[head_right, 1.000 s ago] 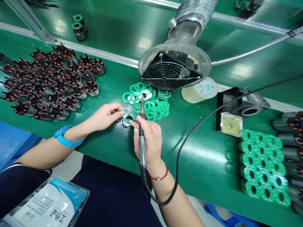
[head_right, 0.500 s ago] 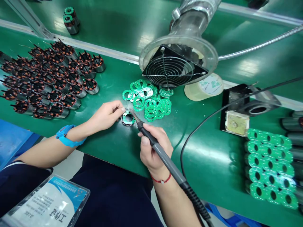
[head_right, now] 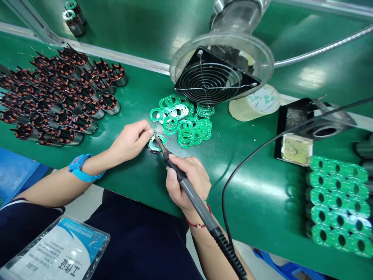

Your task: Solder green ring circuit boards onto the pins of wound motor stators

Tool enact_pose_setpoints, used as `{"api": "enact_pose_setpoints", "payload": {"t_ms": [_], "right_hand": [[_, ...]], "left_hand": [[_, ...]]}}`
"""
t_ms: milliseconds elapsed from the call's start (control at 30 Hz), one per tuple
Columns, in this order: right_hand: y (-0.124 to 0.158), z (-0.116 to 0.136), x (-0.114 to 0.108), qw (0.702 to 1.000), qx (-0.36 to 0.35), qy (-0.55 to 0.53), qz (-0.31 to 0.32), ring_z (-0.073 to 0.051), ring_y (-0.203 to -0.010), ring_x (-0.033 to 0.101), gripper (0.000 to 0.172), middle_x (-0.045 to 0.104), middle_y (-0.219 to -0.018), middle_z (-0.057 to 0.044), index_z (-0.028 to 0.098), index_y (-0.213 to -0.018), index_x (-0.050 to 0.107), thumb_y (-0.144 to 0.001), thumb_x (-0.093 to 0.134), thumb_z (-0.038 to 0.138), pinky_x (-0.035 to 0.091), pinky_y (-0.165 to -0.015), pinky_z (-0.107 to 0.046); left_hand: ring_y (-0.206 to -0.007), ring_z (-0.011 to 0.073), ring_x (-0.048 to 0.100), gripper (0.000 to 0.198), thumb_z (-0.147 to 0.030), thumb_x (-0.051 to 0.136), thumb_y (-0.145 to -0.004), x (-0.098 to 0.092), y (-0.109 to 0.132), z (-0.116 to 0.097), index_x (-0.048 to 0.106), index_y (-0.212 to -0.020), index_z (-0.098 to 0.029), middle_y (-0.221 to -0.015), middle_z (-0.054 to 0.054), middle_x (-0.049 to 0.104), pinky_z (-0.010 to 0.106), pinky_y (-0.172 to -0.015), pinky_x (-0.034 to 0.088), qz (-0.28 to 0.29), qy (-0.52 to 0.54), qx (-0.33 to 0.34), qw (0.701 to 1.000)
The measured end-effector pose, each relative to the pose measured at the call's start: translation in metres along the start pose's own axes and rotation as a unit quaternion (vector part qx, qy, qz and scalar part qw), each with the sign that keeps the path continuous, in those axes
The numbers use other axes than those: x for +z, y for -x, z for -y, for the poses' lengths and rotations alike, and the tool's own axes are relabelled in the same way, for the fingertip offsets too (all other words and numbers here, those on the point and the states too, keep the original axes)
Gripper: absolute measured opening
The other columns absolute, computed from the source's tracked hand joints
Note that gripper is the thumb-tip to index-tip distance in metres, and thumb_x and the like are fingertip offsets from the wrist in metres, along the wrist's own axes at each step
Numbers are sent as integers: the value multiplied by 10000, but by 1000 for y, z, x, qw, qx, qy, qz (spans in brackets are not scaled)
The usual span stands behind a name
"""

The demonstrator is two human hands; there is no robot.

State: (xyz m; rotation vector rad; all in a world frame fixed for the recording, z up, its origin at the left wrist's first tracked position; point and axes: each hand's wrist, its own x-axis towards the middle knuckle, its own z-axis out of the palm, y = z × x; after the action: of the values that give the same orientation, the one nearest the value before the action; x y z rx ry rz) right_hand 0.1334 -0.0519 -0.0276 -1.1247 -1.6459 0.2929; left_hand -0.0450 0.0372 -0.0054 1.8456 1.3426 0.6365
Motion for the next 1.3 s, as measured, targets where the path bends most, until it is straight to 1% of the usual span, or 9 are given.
{"api": "enact_pose_setpoints", "payload": {"t_ms": [367, 500, 600, 767, 867, 933, 1000, 1100, 1300], "right_hand": [[-5, 10, 0, 998, -24, 45, 26, -173, -607, 661, 220, 708, -774, -18, 219, -1146, 616, -928, 584, 221, 524, -580, -322], [-2, 7, 4, 999, -8, 19, -42, -181, -632, 696, 247, 711, -819, -14, 235, -1172, 632, -927, 596, 231, 560, -612, -347], [-2, 4, 8, 996, 44, 2, -80, -201, -759, 739, 359, 735, -969, -41, 255, -1321, 545, -962, 544, 235, 604, -728, -392], [-7, -5, 17, 987, 151, 23, 47, -256, -1155, 661, 390, 671, -1255, -98, 263, -1337, 490, -961, 571, 327, 533, -1017, -489], [-10, -7, 21, 979, 176, 16, 101, -269, -1178, 639, 482, 646, -1276, -111, 259, -1333, 472, -902, 659, 363, 529, -1020, -504], [-10, -7, 23, 976, 190, 20, 103, -260, -1149, 648, 487, 648, -1254, -103, 262, -1340, 458, -905, 655, 358, 535, -1009, -500], [-10, -5, 24, 976, 195, 26, 93, -257, -1145, 646, 495, 639, -1259, -105, 259, -1347, 446, -908, 651, 361, 537, -1002, -489], [-9, -2, 24, 977, 193, 32, 87, -251, -1122, 657, 479, 649, -1238, -104, 253, -1338, 446, -914, 643, 358, 551, -971, -461], [-7, 0, 23, 980, 142, 125, 65, -221, -970, 702, 328, 723, -1078, -49, 257, -1264, 518, -947, 590, 297, 540, -896, -400]], "left_hand": [[-576, 101, 339, 269, -148, 460, -892, 0, -3, -2, 357, -649, -196, -595, -56, 373, 271, -586, 266, 2, 10, 5, 1000], [-577, 101, 339, 249, -133, 462, -879, -1, -5, -2, 371, -655, -193, -600, -55, 382, 271, -585, 262, 9, 10, 6, 1000], [-581, 101, 345, 249, -130, 467, -874, -1, -5, -3, 371, -653, -192, -603, -52, 393, 275, -589, 262, 12, 8, 8, 1000], [-587, 101, 362, 238, -150, 467, -869, 1, -7, 0, 383, -650, -189, -600, -49, 402, 275, -587, 270, 13, 15, 4, 1000], [-617, 104, 413, 178, -175, 466, -870, 1, -10, 8, 432, -695, -185, -644, -40, 453, 264, -596, 319, 19, 51, -12, 998], [-738, 122, 520, 29, -190, 483, -860, -2, -10, 15, 496, -835, -184, -813, -6, 565, 265, -664, 411, 37, 92, -2, 995], [-991, 182, 582, 245, -228, 563, -829, -6, -7, 22, 509, -1064, -186, -1096, 61, 606, 324, -837, 481, 94, 100, 55, 989], [-1258, 288, 489, 564, -250, 677, -780, -8, 0, 27, 433, -1282, -169, -1340, 149, 528, 452, -1052, 415, 165, 28, 152, 974], [-1183, 304, 520, 527, -234, 660, -850, 10, 12, 21, 403, -1306, -172, -1277, 147, 564, 510, -1026, 424, 105, -76, 154, 980]]}}
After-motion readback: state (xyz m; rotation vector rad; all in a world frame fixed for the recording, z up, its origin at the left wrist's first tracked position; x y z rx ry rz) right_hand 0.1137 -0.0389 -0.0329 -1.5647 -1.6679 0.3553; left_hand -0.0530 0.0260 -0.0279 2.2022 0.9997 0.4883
